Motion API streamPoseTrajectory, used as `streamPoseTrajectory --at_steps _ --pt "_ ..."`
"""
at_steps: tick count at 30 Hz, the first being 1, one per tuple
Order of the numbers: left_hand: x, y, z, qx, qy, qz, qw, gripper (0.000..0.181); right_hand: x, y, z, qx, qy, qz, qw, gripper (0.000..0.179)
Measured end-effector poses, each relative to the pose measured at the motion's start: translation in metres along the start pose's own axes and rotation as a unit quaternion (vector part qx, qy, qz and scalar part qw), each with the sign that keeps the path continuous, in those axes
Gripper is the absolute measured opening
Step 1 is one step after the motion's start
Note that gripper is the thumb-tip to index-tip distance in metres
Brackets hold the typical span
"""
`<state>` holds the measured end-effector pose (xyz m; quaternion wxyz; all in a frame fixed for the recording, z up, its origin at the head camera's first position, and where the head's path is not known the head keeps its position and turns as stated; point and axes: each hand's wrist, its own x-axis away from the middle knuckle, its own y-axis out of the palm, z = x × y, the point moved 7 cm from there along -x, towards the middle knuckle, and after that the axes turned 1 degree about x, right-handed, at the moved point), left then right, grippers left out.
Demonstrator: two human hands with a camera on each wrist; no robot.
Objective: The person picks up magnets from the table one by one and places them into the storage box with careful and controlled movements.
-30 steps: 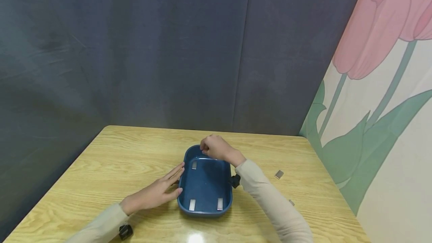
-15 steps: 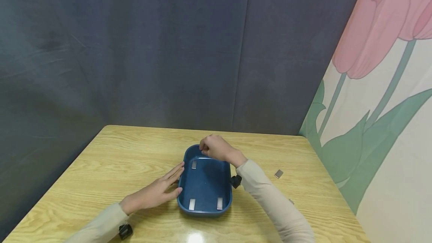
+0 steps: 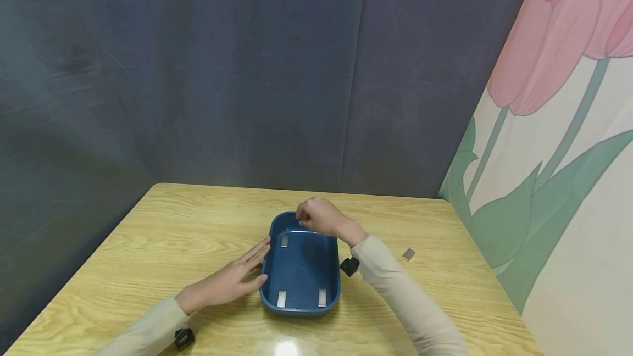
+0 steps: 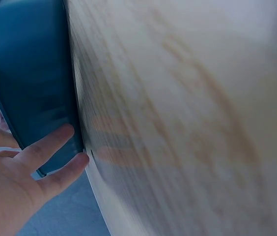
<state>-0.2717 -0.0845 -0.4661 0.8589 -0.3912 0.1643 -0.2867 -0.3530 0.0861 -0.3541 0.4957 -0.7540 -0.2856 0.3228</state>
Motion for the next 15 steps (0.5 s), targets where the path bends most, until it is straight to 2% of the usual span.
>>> streamPoseTrajectory --at_steps 15 --pt "-0.0002 -0.0001 0.0012 -0.005 0.001 0.003 1.0000 0.072 0.0072 -0.0054 0.0066 0.008 -0.005 0.012 0.9999 0.014"
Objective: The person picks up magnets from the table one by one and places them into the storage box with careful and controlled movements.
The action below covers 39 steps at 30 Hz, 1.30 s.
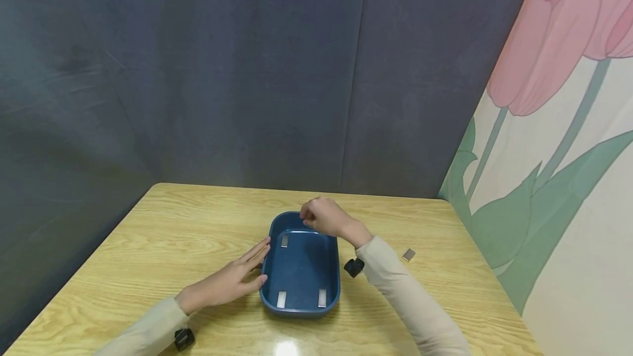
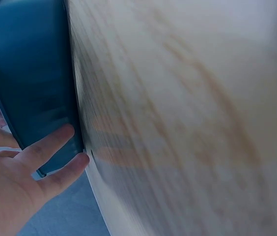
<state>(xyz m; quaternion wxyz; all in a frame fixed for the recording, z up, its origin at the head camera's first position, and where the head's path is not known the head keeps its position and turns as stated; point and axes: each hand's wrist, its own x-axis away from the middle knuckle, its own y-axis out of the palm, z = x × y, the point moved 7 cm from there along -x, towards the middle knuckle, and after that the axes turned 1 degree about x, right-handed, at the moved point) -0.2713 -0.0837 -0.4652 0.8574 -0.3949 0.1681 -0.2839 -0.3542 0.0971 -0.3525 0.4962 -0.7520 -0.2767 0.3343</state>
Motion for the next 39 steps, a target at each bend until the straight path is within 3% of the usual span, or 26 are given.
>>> streamPoseTrajectory --at_steps 8,39 --pt "0.0011 -0.0002 0.0001 0.003 0.000 0.000 1.0000 0.072 0.0027 0.0000 0.0023 -0.008 0.017 -0.005 0.9998 0.015" --pt "-0.0001 0.0004 -0.0011 -0.007 0.004 0.001 1.0000 0.071 0.0103 -0.0021 0.0029 -0.002 0.016 0.000 0.9999 0.011"
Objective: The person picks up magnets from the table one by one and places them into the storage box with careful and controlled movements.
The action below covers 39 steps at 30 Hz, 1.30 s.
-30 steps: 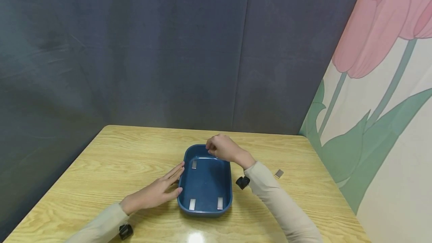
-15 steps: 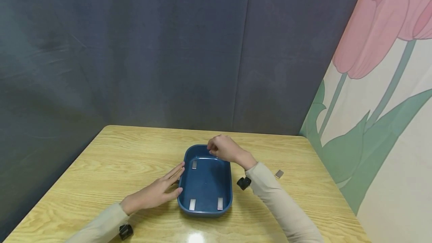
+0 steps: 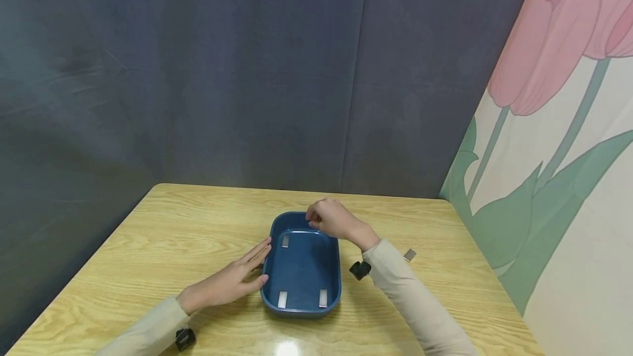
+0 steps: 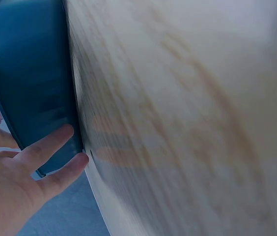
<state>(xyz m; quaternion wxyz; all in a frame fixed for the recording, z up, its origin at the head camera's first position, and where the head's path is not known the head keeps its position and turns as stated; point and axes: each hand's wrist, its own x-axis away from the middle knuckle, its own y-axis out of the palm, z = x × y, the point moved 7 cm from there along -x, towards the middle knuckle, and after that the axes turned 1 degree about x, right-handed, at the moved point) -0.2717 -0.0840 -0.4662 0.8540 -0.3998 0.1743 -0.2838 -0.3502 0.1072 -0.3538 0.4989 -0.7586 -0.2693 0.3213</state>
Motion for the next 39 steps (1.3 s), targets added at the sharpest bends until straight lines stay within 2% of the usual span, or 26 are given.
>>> streamPoseTrajectory --at_steps 39 --pt "0.000 0.000 0.000 0.004 0.001 -0.005 1.0000 0.072 0.016 -0.004 0.006 0.007 0.014 0.006 0.9999 0.011"
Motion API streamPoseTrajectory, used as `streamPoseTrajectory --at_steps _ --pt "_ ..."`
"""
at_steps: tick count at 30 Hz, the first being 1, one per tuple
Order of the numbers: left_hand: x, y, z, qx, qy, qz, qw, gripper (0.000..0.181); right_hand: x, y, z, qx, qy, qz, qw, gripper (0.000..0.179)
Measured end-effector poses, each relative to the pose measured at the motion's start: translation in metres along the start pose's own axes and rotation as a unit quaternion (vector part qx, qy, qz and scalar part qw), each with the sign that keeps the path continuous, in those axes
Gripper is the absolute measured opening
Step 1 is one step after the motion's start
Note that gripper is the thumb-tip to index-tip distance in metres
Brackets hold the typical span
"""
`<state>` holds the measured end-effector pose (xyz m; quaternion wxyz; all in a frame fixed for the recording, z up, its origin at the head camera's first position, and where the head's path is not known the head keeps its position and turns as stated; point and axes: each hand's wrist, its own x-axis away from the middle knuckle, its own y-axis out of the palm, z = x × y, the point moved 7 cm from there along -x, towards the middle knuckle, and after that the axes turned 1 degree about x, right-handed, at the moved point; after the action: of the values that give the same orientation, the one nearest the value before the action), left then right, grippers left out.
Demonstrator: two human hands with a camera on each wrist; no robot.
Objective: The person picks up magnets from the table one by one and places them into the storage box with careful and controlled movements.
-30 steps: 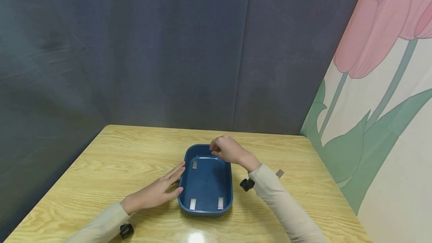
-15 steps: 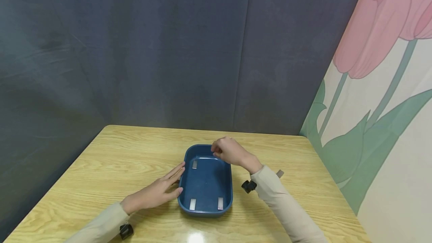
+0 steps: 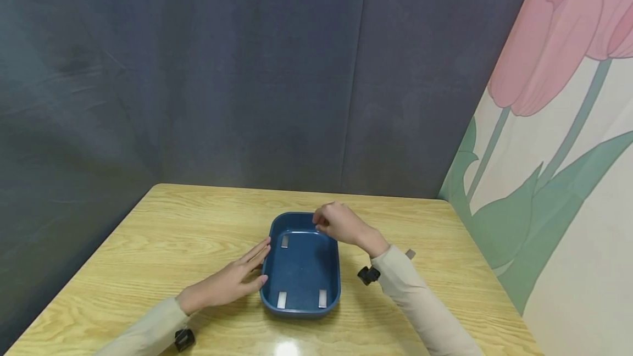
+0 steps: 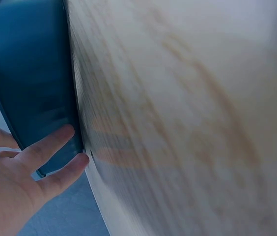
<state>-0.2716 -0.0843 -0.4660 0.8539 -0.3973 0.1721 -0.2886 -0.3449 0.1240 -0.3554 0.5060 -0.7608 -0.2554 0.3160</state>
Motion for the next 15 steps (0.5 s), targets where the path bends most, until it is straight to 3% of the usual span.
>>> streamPoseTrajectory --at_steps 15 --pt "-0.0002 -0.0004 -0.0002 0.000 -0.001 0.000 1.0000 0.072 0.0078 -0.0054 0.0023 -0.012 0.009 -0.005 0.9999 0.011"
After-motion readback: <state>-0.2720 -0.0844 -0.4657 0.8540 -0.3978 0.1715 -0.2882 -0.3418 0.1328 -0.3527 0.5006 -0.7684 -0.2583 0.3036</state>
